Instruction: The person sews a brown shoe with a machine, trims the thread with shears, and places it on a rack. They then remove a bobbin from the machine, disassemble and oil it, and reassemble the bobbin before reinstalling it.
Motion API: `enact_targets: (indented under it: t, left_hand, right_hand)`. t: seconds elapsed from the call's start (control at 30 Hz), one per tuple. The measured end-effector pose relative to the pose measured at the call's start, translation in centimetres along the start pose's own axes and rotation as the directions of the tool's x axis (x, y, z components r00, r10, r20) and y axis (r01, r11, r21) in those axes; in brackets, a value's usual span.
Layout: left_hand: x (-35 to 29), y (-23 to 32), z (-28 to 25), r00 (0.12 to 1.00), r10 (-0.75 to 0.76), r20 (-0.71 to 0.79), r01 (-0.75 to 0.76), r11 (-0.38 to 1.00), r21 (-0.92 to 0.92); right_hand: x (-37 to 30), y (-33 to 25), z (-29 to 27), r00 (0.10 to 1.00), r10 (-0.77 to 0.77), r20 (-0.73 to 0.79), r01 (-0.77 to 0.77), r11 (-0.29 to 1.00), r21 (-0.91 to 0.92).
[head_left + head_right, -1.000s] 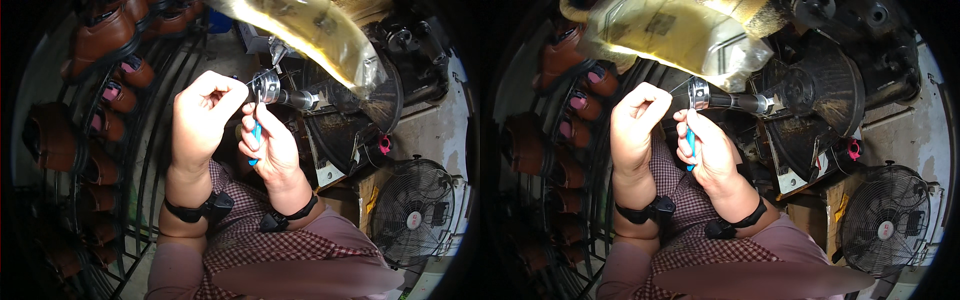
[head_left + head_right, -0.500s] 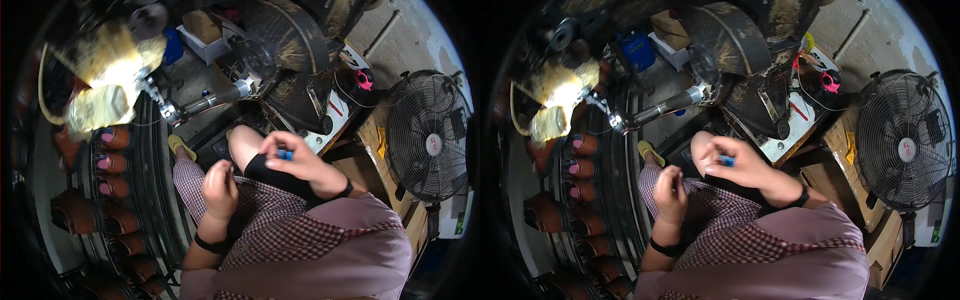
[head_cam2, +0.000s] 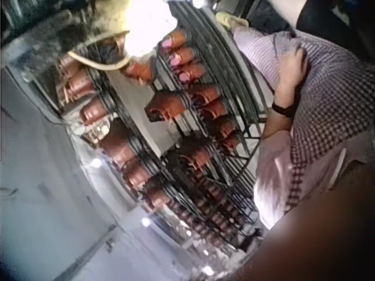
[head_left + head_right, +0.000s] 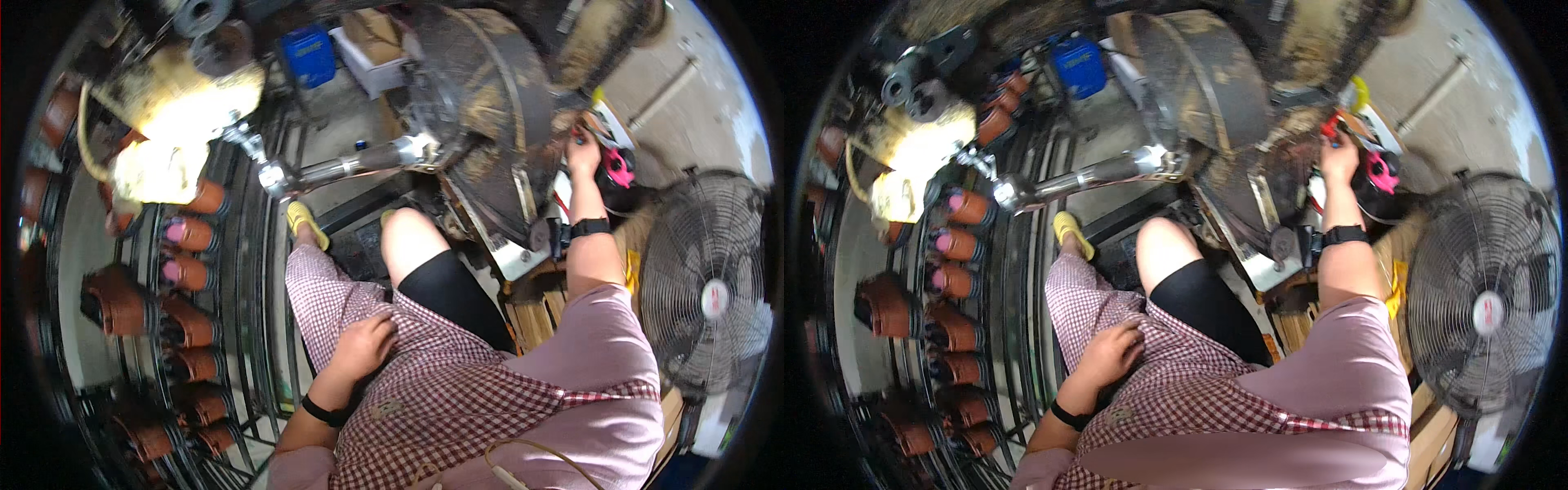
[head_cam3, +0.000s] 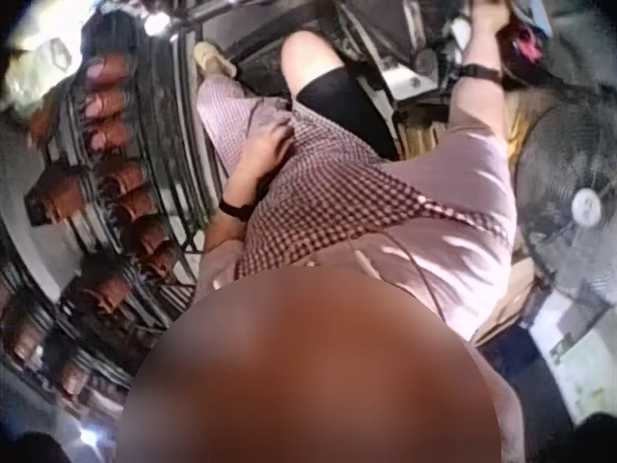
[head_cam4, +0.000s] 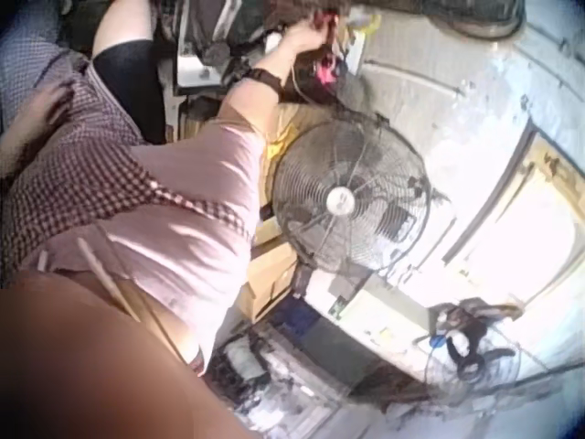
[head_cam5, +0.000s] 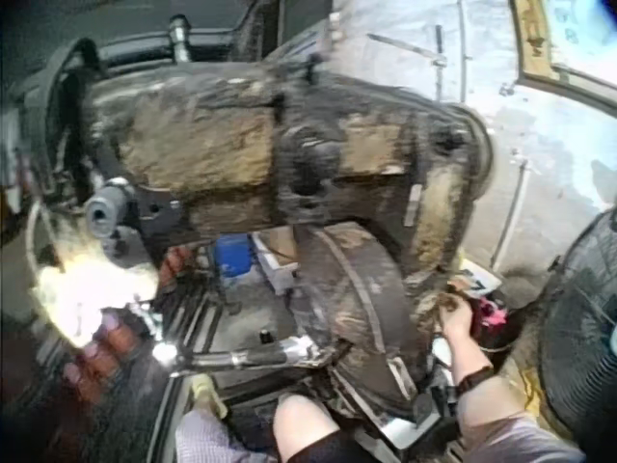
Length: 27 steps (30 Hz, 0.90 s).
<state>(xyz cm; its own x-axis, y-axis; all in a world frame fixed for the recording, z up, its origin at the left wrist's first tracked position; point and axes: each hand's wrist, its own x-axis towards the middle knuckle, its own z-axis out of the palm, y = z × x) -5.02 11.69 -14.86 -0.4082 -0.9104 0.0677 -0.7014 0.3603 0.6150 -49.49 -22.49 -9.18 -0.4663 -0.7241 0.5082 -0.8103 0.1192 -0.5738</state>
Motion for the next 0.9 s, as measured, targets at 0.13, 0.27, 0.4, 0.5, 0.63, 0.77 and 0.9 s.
enact_targets:
  t: [0.13,0.27,0.4,0.5,0.63,0.77,0.9]
  left_hand:
    - [-0.8,-0.9,1.2,0.990,-0.065,0.123,0.074,0.995,-0.069]
    - [-0.8,-2.1,1.9,0.987,-0.159,0.034,0.160,0.987,-0.027]
    - [-1.5,-2.2,1.7,0.975,-0.222,0.000,0.221,0.973,0.060]
    - [-0.5,-1.6,0.9,0.994,-0.111,-0.009,0.112,0.993,0.043]
    - [-1.1,-1.1,0.5,0.993,-0.105,-0.053,0.104,0.994,-0.019]
    - [-1.2,-0.4,-0.8,0.987,-0.139,-0.084,0.119,0.971,-0.209]
    - [-0.6,0.9,-4.7,0.933,-0.056,-0.356,-0.113,0.893,-0.436]
  right_hand:
    - [6.4,9.3,2.2,0.994,-0.072,-0.077,0.071,0.997,-0.021]
    - [8.0,11.9,2.0,0.963,0.201,0.179,-0.268,0.649,0.712]
    - [2.0,0.8,-0.6,0.985,0.044,0.168,-0.097,0.943,0.318]
    - [1.2,-1.3,-4.3,0.958,-0.278,-0.065,0.274,0.959,-0.066]
    - [0.8,-4.3,-12.8,0.927,-0.331,-0.178,0.369,0.892,0.263]
    - [-4.3,-13.2,-23.6,0.760,-0.532,-0.373,0.625,0.756,0.195]
    - [-13.9,-22.2,-26.2,0.844,-0.497,-0.200,0.521,0.674,0.524]
